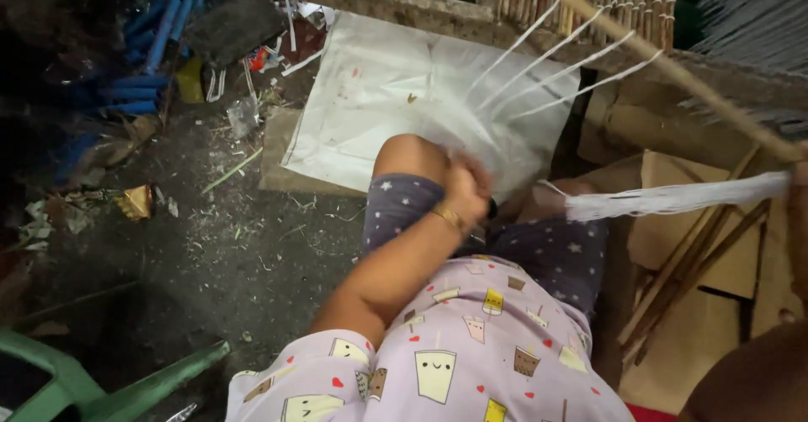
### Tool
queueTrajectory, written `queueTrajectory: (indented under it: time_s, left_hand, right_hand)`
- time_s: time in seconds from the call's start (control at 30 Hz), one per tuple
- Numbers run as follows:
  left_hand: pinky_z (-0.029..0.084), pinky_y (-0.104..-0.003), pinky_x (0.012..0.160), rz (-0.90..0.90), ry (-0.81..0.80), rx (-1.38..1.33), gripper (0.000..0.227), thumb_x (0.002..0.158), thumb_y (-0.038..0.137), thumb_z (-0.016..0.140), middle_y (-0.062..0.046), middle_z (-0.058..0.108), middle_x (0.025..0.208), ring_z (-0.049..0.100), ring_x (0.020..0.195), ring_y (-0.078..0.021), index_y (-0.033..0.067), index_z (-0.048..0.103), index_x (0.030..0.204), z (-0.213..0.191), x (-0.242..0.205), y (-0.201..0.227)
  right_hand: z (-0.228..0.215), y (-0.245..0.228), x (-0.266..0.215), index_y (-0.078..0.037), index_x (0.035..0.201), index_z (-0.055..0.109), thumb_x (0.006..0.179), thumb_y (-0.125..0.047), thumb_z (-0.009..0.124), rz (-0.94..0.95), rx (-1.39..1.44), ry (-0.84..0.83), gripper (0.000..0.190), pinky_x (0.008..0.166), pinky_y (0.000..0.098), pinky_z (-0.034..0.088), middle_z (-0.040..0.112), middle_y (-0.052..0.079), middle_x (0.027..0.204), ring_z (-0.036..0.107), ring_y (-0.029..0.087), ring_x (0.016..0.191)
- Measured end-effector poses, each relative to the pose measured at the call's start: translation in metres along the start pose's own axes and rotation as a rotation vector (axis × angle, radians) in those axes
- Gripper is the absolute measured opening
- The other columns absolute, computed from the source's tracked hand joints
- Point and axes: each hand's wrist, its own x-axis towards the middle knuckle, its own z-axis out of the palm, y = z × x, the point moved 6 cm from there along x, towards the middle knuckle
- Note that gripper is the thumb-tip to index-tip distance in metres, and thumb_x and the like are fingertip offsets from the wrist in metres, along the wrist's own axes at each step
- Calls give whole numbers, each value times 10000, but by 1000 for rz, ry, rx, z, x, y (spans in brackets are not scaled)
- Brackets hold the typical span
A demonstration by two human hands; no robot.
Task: Wrapping white wick string around thin wooden sticks using a wooden frame for support.
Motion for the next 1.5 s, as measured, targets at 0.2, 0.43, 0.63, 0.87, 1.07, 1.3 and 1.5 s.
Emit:
queueTrajectory:
  time_s: [0.2, 0.43, 0.63, 0.87, 1.07, 1.3, 1.5]
  left_hand:
    - [407, -198, 580, 33, -876, 439, 382, 1021, 395, 716, -9, 758, 1163, 563, 723, -44, 102, 720, 1264, 121, -135, -44]
    - [494, -255, 860, 299, -933, 517, 378, 1066, 427, 619, -19, 726, 1129, 668, 988, -104, 97, 710, 1226, 148, -171, 25]
    - [524, -300, 912, 668, -934, 1073, 219, 998, 293, 660, 13, 710, 1153, 678, 1006, -152, 190, 652, 1190, 150, -200, 28]
    - [605, -320, 1002, 717, -962, 899, 382, 1101, 421, 488, -26, 757, 1111, 743, 1065, -171, 126, 729, 1105, 147, -210, 37]
    - [519, -298, 808, 718, -972, 1258, 232, 986, 351, 643, 40, 724, 1058, 612, 841, -146, 153, 709, 1088, 150, -212, 24]
    - [566, -306, 960, 582, -931, 891, 335, 1101, 378, 474, -41, 722, 1062, 706, 1020, -157, 89, 641, 1079, 145, -203, 41]
    - [451, -370, 988, 988, -1110, 1225, 108, 1041, 232, 606, 38, 739, 1065, 668, 995, -196, 145, 671, 1033, 160, -227, 36]
  right_hand:
    - [6, -114, -1, -33, 1502, 564, 1313, -23, 548, 246, 98, -18, 190, 816, 324, 407, 554, 122, 1142, 502, 195, 898]
    - [12, -166, 7, -60, 1271, 744, 1107, -124, 654, 130, -197, -162, 198, 759, 391, 438, 618, 105, 942, 589, 257, 805]
    - [22, -164, 2, -99, 1353, 690, 1163, -227, 451, 255, -41, -166, 331, 721, 367, 434, 716, 76, 994, 645, 222, 828]
    - [26, -156, -8, -123, 1189, 747, 1114, -151, 682, 232, -67, -59, 103, 611, 295, 372, 646, 3, 846, 503, 118, 621]
    - [31, -161, -5, -69, 1200, 722, 1093, -133, 653, 273, 31, -100, 142, 600, 294, 397, 686, 33, 938, 508, 126, 613]
    - [28, -162, -6, -84, 1139, 718, 1088, -123, 659, 255, 16, -61, 87, 613, 297, 385, 723, 28, 1036, 505, 128, 639]
    - [33, -154, -7, -77, 1200, 727, 1121, -216, 637, 242, 2, -75, 184, 627, 311, 399, 706, 39, 991, 535, 142, 658]
